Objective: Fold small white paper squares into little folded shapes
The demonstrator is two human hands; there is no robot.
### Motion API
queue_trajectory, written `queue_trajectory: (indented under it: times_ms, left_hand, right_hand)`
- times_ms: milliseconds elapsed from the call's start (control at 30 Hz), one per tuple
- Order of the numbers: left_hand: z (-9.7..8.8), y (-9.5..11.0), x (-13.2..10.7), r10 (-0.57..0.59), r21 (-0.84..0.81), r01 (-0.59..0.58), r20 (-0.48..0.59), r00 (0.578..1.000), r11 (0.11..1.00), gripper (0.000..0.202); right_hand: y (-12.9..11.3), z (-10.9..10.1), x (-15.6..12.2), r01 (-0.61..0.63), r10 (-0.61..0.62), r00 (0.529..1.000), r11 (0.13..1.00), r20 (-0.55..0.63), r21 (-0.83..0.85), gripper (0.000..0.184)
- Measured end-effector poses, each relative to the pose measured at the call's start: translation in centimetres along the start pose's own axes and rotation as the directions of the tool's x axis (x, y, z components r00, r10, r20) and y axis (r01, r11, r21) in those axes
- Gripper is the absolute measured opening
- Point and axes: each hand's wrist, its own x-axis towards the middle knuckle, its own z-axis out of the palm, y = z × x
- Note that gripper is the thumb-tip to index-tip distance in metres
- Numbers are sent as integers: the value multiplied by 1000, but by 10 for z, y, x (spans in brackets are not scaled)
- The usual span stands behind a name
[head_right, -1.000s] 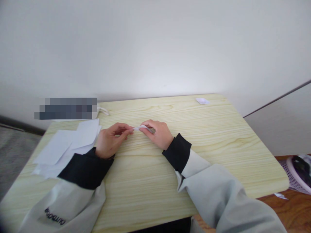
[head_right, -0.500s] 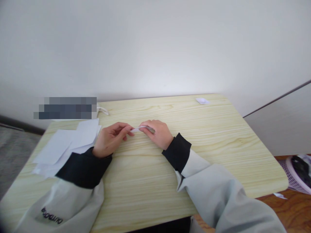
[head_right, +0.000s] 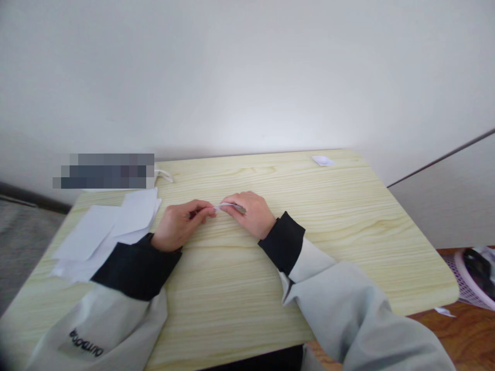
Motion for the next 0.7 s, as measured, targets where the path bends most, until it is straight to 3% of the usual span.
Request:
queue_trajectory:
  times_ms: [200,400,567,700]
  left_hand:
    - [2,2,-1,62,136,-60,-12,998,989,20]
    - [2,0,-1,42,120,-41,-7,999,992,19]
    - [1,0,0,-50,40,53,-76,996,998,19]
    - [3,-1,0,-136,-55,130,-116,984,990,22]
  right_hand:
    - [0,1,1,-30,30,999,1000,11,3,14]
    - [1,2,1,-104,103,994,994,20,41,14]
    - [0,0,1,-202,208,978,955,-4,216,26]
    - [4,2,0,-318,342,940,865,8,389,38]
